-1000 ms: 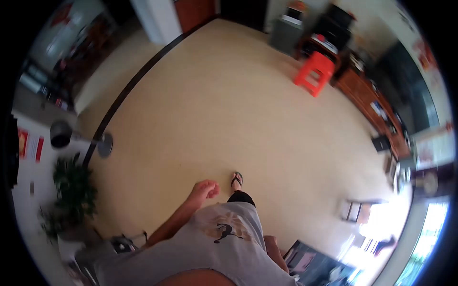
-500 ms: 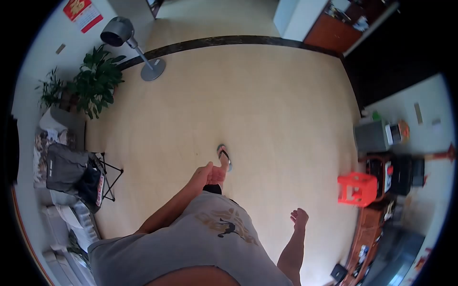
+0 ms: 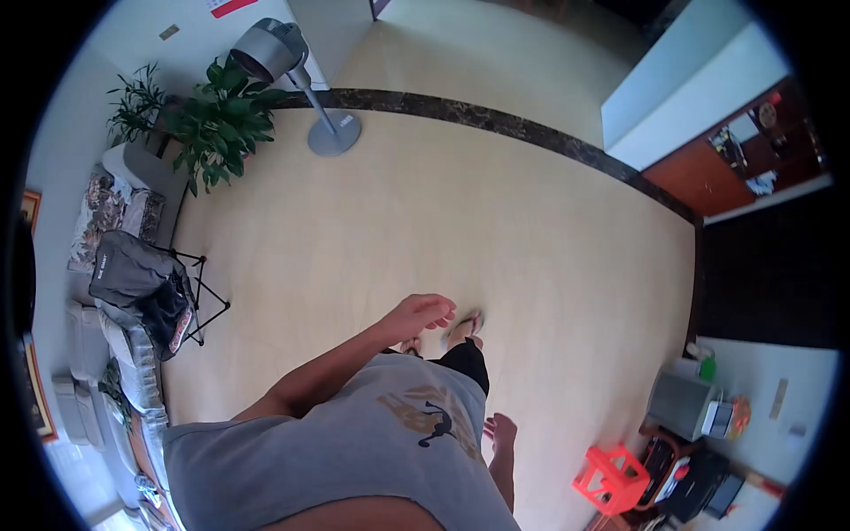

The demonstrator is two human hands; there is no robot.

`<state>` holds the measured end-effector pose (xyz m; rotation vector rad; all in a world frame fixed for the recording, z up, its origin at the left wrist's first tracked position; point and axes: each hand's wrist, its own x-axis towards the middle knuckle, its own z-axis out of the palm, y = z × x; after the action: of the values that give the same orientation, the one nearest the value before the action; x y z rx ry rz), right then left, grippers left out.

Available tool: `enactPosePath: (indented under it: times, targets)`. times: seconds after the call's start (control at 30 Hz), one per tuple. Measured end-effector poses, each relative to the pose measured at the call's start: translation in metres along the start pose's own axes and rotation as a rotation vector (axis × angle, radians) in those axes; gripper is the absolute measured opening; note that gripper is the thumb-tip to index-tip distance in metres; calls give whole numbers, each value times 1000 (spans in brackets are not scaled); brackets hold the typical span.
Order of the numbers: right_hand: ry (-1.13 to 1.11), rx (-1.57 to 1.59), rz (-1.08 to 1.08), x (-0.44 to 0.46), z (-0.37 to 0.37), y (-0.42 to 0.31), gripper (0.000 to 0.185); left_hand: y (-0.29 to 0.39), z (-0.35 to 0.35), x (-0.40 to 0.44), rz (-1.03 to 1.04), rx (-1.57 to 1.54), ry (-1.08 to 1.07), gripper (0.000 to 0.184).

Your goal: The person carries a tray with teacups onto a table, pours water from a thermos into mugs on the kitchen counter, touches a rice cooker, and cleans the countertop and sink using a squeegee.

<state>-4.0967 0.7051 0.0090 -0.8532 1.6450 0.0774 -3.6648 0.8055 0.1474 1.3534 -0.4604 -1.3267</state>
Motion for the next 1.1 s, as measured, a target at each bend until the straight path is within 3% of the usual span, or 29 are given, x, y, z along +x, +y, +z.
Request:
enactPosePath:
  times: [0.03,0.1,0.13,0.17,0.27,0.33,0.4,0.43,0.5,0.67,0.9,0.97,1.1]
  targets:
    - [12,-15,44,13,-1,-19,26,12,-2,22,8,-1,19,45]
    - [-55,-356,-211,45,-3,-50,23,36,-6,65,-143,-158,84,58]
    - [-116,-510,-283,72,-8,-64,19,37,-11,95,-139,-235,63,70]
    - [-176,-603,-319,98,-15,-77,16,44,-13,121,-127,-246,94,70]
    - [-411,-476,-196,195,-36,-125,8,88,-18,186,-62,-402,85,66]
    - [-493,-315,-84,251,-46,-177,8,134,-15,220,-56,-411,242,56]
    - [-442,-164,6,290,-54,-247,13,165,-26,257,-27,-323,284,53]
    - [-347,-134,-24,287,-42,-303,6,174,-32,273,-13,-235,312,50]
    - [-160,-79,-93,274,-17,-422,35,182,-54,305,-6,-226,350,43]
    - [-23,-65,-268,299,35,-632,27,199,-113,384,-26,-250,437,40]
    - [-103,-270,-142,333,144,-768,22,273,-235,522,-88,-434,452,60]
    - [-200,-266,-133,331,179,-786,22,316,-276,553,57,-389,367,61]
    - [-159,-199,-123,347,236,-858,22,412,-331,638,143,-249,381,54]
